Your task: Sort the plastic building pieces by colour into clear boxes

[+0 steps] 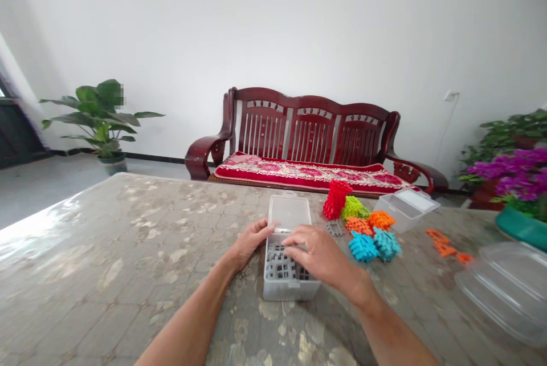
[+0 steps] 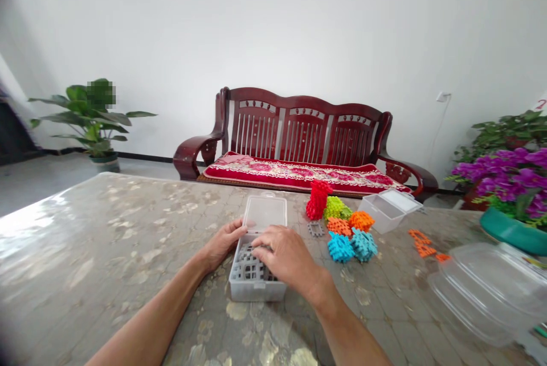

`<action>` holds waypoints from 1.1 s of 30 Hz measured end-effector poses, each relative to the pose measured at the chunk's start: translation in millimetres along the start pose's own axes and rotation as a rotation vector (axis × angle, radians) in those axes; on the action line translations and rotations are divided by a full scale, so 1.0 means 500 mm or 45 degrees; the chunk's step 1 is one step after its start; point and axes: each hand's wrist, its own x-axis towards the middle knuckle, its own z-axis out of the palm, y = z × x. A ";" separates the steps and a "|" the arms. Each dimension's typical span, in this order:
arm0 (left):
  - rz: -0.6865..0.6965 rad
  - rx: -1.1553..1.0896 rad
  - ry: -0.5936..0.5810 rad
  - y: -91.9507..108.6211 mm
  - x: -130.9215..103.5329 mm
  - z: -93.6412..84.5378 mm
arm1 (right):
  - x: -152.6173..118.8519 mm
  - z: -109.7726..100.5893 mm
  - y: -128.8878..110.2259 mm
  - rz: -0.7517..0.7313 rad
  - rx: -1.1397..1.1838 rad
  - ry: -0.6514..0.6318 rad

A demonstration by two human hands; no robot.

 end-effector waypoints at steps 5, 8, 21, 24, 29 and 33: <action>-0.022 -0.007 0.011 -0.005 0.001 -0.005 | -0.002 -0.039 0.101 0.370 -0.396 0.185; -0.025 -0.008 0.020 -0.006 0.002 -0.007 | -0.010 -0.028 0.162 0.589 -0.720 -0.009; -0.039 -0.015 0.020 -0.001 -0.001 -0.004 | -0.009 0.034 0.185 0.555 -0.698 -0.186; -0.034 -0.018 0.011 -0.003 0.000 -0.004 | -0.010 0.038 0.209 0.436 -0.542 -0.174; -0.022 -0.020 -0.005 -0.010 0.005 -0.010 | -0.013 0.051 0.244 0.253 -0.251 -0.278; -0.018 -0.026 -0.016 -0.012 0.006 -0.013 | -0.009 0.050 0.221 0.344 -0.370 -0.228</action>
